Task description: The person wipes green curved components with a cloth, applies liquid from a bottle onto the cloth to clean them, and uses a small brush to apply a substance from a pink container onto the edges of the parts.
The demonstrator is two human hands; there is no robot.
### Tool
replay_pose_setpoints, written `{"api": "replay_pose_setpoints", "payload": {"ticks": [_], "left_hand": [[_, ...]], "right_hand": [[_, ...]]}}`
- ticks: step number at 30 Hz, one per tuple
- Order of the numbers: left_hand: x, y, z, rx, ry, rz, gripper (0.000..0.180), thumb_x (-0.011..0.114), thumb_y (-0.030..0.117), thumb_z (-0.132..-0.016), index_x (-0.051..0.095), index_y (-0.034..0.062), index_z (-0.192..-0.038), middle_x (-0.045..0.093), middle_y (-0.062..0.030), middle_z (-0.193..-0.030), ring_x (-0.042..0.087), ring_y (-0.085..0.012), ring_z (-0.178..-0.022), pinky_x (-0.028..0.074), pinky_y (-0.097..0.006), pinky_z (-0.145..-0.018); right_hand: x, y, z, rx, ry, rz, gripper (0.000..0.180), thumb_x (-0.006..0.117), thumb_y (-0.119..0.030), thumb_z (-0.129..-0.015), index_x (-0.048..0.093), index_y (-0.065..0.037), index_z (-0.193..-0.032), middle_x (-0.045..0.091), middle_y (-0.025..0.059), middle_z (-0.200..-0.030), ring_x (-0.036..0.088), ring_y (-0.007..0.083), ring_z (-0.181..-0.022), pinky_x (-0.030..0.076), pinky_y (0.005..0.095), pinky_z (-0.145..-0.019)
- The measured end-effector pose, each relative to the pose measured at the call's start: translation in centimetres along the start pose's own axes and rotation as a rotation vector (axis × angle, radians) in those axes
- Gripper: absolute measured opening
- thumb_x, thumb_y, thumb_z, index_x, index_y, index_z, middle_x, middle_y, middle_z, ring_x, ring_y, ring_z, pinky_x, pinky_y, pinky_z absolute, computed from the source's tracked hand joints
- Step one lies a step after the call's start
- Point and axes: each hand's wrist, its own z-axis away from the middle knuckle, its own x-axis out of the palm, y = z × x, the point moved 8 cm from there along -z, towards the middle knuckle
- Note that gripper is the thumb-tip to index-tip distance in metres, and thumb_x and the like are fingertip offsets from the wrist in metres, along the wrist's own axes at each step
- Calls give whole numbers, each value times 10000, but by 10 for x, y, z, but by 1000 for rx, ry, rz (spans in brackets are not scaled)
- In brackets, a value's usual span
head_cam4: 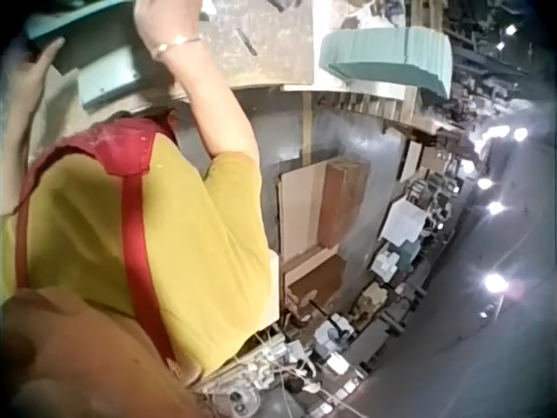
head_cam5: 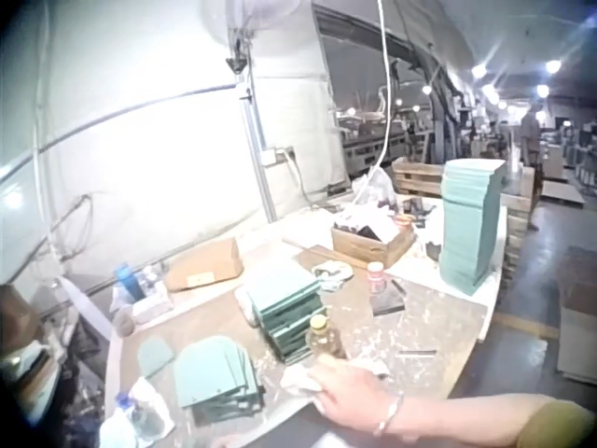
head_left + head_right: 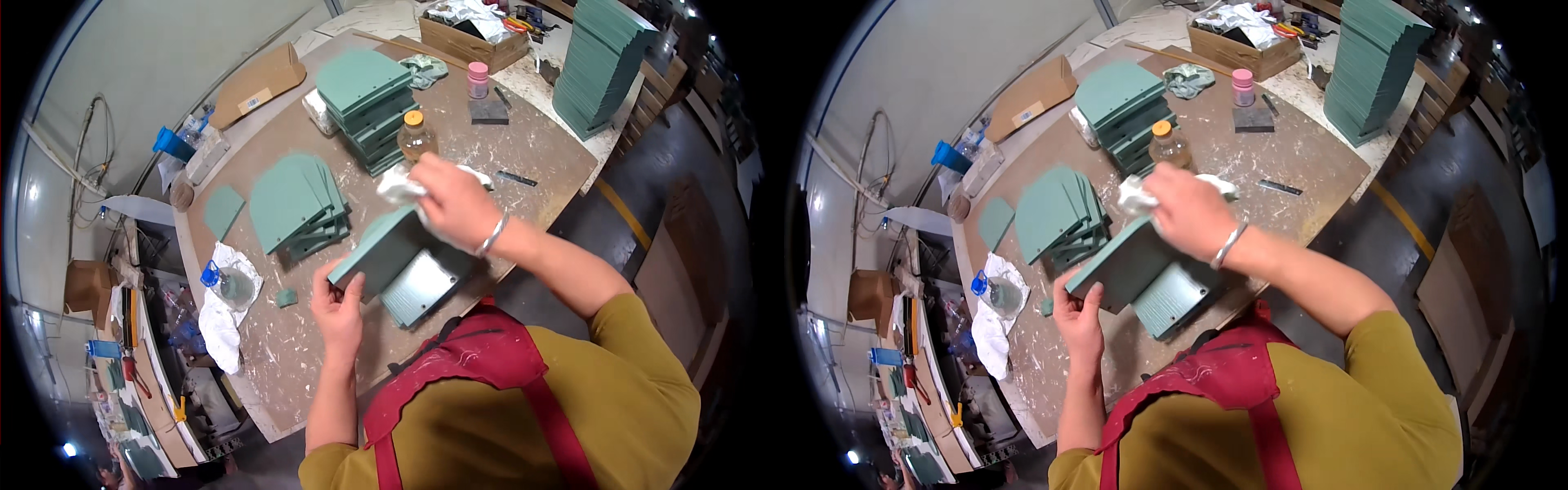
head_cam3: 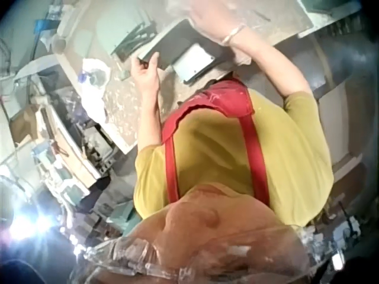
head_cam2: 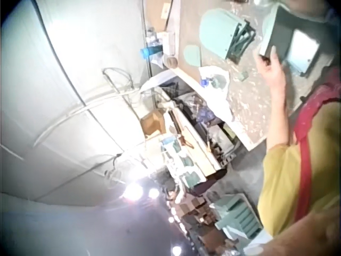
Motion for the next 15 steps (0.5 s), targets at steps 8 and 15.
{"api": "replay_pose_setpoints", "payload": {"ticks": [8,15], "left_hand": [[15,8,11,20,-17,-42,285,577,-63,-886,524,-6,-1160,599,-140,-1206,577,-161,-1068,468,-288,-927],[17,2,13,21,48,-18,291,602,-60,-872,549,7,-1150,612,-60,-1127,575,-131,-1015,472,-285,-901]], "right_hand": [[-8,-5,12,-24,33,-55,189,588,-51,-756,577,-42,-944,537,142,-862,574,354,-793,486,413,-687],[12,-97,21,-405,-11,-15,178,614,-76,-714,564,-51,-884,538,109,-811,594,308,-738,495,391,-646]]}}
